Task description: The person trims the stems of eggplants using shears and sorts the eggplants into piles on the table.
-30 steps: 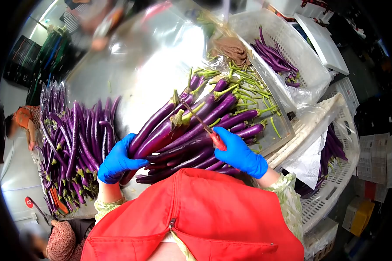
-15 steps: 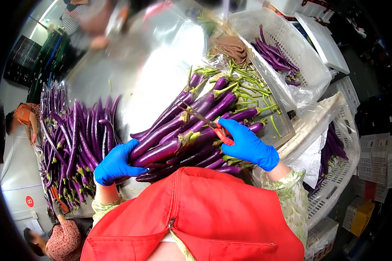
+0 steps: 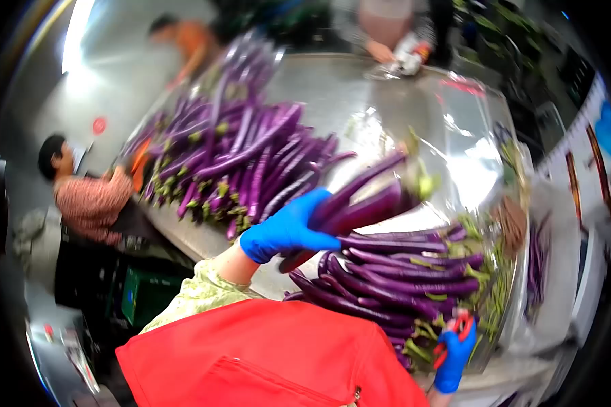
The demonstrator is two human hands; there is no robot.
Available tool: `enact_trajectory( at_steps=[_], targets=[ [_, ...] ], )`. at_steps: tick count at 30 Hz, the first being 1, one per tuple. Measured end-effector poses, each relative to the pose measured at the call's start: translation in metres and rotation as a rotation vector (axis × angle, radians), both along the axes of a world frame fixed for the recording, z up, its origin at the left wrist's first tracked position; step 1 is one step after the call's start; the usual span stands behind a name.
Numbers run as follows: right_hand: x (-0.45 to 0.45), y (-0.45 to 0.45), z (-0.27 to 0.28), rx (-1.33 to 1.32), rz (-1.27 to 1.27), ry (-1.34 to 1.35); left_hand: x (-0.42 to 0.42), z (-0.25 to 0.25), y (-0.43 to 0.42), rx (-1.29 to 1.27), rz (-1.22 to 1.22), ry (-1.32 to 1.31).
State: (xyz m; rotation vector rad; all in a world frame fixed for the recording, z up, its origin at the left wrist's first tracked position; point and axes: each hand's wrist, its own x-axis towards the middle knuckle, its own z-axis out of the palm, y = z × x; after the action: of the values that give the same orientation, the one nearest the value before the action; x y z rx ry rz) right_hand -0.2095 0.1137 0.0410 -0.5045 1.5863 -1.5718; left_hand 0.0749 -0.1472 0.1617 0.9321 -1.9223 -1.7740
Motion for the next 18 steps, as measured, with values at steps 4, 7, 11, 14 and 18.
enact_trajectory(
  at_steps=[4,7,11,14,18],
  targets=[
    [0.002,-0.005,-0.001,-0.025,0.044,0.024,0.031,-0.007,-0.041,-0.081,0.545,0.76],
    [0.0,-0.01,0.0,-0.045,0.061,-0.023,0.054,-0.01,-0.086,-0.206,0.73,1.227],
    [0.003,-0.011,0.002,-0.011,0.047,0.006,0.106,-0.028,-0.168,-0.075,1.009,1.415],
    [0.005,-0.011,0.0,-0.037,0.026,-0.009,0.163,-0.105,-0.245,-0.02,1.146,1.163],
    [0.003,-0.005,-0.008,-0.089,-0.02,-0.087,0.193,-0.131,-0.246,-0.168,0.914,0.811]
  ],
)
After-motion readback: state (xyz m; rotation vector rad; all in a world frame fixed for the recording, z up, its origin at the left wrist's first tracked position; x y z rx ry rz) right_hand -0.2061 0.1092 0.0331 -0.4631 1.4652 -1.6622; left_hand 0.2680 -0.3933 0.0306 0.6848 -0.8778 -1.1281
